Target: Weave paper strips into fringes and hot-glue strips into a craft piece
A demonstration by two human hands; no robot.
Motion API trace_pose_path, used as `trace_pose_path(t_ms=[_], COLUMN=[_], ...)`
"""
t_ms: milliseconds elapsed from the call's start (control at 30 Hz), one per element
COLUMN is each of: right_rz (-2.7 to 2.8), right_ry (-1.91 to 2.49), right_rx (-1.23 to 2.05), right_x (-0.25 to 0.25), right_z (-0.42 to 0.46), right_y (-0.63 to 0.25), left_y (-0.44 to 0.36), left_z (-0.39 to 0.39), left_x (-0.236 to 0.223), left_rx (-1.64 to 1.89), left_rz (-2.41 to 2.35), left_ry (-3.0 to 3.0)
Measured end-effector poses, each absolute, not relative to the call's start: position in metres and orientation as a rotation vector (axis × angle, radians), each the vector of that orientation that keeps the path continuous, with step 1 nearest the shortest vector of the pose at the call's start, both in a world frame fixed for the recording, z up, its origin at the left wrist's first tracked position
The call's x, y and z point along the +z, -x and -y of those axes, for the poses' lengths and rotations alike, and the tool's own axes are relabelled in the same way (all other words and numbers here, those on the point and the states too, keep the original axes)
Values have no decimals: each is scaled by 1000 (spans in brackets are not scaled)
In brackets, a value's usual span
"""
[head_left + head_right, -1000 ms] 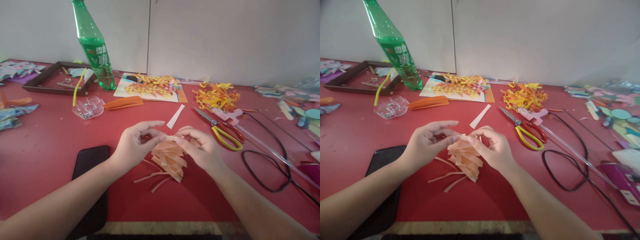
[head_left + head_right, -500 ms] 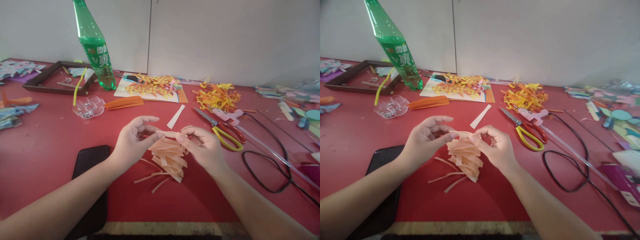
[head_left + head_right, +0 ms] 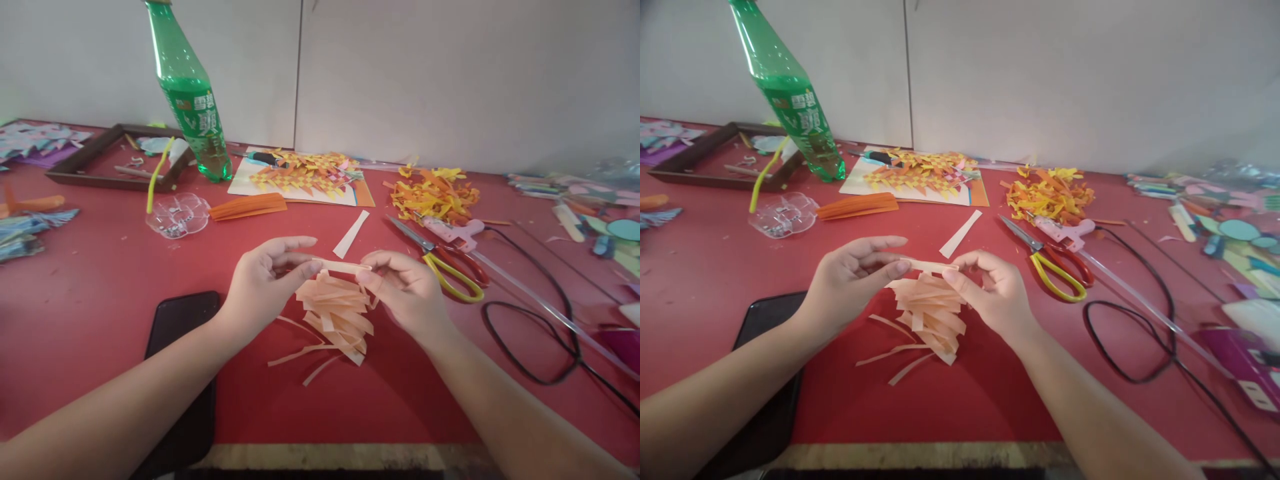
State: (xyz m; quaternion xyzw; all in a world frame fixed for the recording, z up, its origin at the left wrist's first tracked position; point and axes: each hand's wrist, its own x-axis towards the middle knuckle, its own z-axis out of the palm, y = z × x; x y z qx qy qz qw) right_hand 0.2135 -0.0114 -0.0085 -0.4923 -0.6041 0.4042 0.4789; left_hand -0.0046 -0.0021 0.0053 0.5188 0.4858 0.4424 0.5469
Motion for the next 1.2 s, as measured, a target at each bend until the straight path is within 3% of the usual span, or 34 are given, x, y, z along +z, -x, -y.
trace_pose_path(t_ms=[567,833,1000,1200], right_rz=[1532,2032,2261,2221], right_ry=[1154,1401,1720,1634], right_rx=[1007,308,295,85], right_x=[-16,-20,-26,-26], right_z=[5,-13,-18,-17], right_y=[-219,-233,-235,-231], left_y=[2,3,1,2], left_z=[1,0,4,2], left_x=[-4,-1,-1,-2], left_rx=[1133,740,672,738], left_rz=[-1094,-1136,-1156,-1123], left_ry=[-1335,-1422,-1785,-1922])
